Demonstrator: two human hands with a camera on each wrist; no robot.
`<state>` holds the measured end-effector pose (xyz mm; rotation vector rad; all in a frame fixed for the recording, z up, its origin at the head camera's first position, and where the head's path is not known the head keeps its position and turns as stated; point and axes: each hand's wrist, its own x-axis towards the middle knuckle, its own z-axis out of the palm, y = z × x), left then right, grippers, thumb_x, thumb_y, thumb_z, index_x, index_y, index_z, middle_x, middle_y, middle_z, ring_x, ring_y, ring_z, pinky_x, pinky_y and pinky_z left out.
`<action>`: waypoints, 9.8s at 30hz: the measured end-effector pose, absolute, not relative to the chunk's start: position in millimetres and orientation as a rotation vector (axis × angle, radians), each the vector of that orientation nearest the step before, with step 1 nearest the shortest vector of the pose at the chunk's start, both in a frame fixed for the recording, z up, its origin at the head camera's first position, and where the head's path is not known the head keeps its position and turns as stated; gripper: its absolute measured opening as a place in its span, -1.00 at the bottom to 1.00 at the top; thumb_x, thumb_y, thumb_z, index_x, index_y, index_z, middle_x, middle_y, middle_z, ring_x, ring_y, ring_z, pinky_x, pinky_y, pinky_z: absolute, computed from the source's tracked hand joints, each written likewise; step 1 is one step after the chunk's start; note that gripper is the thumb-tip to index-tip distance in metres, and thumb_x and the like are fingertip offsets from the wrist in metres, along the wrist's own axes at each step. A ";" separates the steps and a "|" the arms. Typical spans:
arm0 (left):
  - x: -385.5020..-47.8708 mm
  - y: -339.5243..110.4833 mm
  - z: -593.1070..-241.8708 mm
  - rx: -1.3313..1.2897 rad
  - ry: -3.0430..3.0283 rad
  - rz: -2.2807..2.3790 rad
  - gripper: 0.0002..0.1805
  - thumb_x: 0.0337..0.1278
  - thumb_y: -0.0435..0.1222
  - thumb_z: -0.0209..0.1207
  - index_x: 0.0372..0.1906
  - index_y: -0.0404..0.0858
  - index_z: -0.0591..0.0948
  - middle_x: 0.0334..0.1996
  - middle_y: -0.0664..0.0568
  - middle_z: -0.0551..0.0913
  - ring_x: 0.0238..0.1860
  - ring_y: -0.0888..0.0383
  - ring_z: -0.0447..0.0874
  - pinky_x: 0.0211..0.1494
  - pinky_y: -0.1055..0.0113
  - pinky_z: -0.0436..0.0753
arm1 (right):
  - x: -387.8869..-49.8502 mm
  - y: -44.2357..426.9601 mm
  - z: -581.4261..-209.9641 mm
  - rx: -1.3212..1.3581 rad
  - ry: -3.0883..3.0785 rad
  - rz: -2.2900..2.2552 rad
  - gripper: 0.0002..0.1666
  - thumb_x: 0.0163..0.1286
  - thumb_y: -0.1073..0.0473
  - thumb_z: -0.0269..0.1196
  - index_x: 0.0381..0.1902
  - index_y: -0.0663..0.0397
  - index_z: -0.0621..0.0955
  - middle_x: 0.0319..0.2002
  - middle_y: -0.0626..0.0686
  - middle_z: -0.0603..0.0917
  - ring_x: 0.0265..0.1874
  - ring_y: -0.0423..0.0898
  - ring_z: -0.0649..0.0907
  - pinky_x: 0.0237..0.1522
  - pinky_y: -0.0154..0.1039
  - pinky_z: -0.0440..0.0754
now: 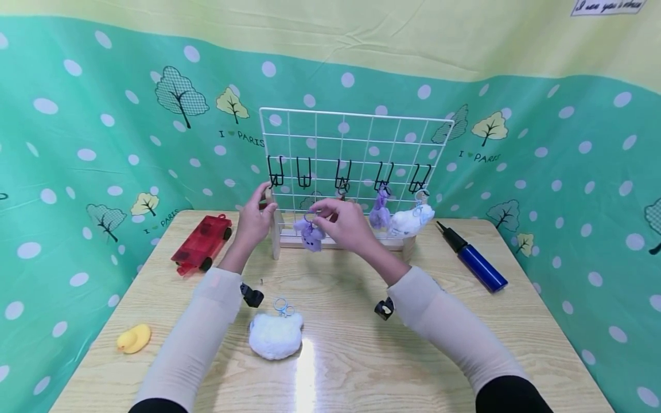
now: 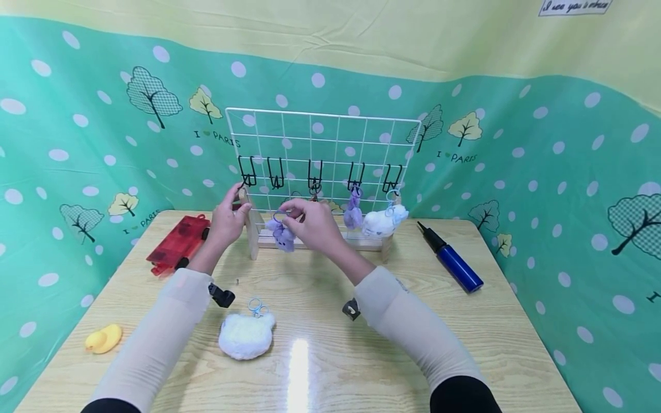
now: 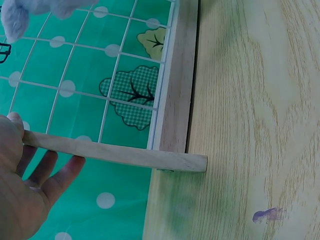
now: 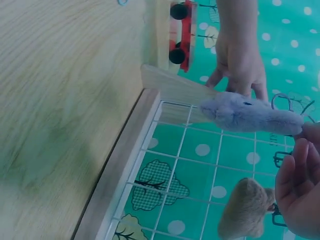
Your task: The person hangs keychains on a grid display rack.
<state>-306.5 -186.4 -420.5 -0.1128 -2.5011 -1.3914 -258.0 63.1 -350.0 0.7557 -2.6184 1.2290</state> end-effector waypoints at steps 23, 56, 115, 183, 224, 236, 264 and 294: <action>-307.2 -186.5 -421.4 -0.089 -2.516 -1.375 -0.35 0.54 -0.19 0.07 0.57 0.27 0.18 0.39 -0.24 0.45 0.32 -0.25 0.53 0.20 -0.16 0.69 | -256.3 40.9 -330.4 0.606 -2.453 1.337 -0.75 0.41 0.18 0.34 0.04 -0.04 0.72 -0.29 -0.04 0.79 -0.40 -0.16 0.66 -0.41 -0.33 0.66; -306.7 -186.3 -422.0 -0.109 -2.496 -1.370 -0.37 0.54 -0.18 0.07 0.57 0.21 0.19 0.41 -0.25 0.45 0.34 -0.25 0.52 0.24 -0.17 0.66 | -265.0 29.4 -330.4 0.398 -2.491 1.351 -0.76 0.40 0.18 0.34 0.01 0.00 0.71 -0.25 -0.02 0.79 -0.62 -0.18 0.55 -0.67 -0.42 0.38; -216.7 -212.8 -473.3 -0.871 -3.182 -0.878 -0.58 0.24 -0.28 0.36 0.20 -0.20 0.68 -0.12 0.03 0.73 -0.17 0.21 0.63 -0.09 0.30 0.67 | -286.2 284.0 -341.0 0.109 -2.546 1.128 -0.60 0.57 -0.06 0.14 0.15 0.05 0.64 -0.18 0.04 0.70 -0.33 -0.05 0.63 -0.44 -0.41 0.58; -205.4 -216.7 -478.8 -1.188 -3.144 -1.027 -0.86 0.27 -0.35 0.32 -0.13 -0.09 0.65 -0.44 0.23 0.60 -0.40 0.39 0.49 -0.30 0.47 0.58 | -317.4 290.5 -365.9 0.200 -2.871 1.257 -0.31 0.60 -0.23 0.00 0.57 -0.17 0.29 0.15 0.23 0.59 -0.16 0.05 0.62 -0.23 -0.25 0.72; -219.2 -218.0 -409.8 -0.628 -2.855 -1.405 -0.76 0.36 -0.26 0.28 0.04 -0.22 0.70 -0.29 -0.07 0.72 -0.31 0.14 0.60 -0.30 0.45 0.64 | -315.8 295.4 -369.9 0.208 -2.863 1.276 -0.28 0.59 -0.27 0.00 0.57 -0.18 0.28 0.08 0.21 0.60 -0.18 0.06 0.62 -0.17 -0.09 0.75; -230.8 -217.9 -387.3 -0.447 -2.707 -1.427 -0.70 0.38 -0.17 0.27 0.11 -0.19 0.67 -0.18 -0.12 0.72 -0.22 0.04 0.68 -0.19 0.41 0.74 | -317.2 293.4 -371.0 0.204 -2.853 1.295 -0.30 0.59 -0.25 0.01 0.57 -0.19 0.29 0.07 0.22 0.59 -0.22 0.03 0.62 -0.17 -0.08 0.75; -258.2 -201.1 -346.2 -0.252 -2.403 -1.508 -0.66 0.42 -0.15 0.22 0.16 -0.20 0.65 -0.22 0.00 0.63 -0.34 0.19 0.62 -0.27 0.43 0.71 | -317.6 295.9 -372.6 0.212 -2.826 1.324 -0.33 0.61 -0.22 0.01 0.56 -0.18 0.30 0.06 0.24 0.60 -0.25 0.01 0.61 -0.11 0.07 0.75; -270.4 -200.2 -346.3 -0.219 -2.512 -1.421 -0.60 0.44 -0.13 0.21 0.23 -0.23 0.60 -0.07 -0.12 0.64 -0.14 0.14 0.52 -0.23 0.55 0.56 | -319.0 295.4 -372.8 0.222 -2.823 1.314 -0.35 0.62 -0.18 0.00 0.56 -0.17 0.32 0.01 0.22 0.60 -0.26 -0.01 0.61 -0.18 -0.03 0.77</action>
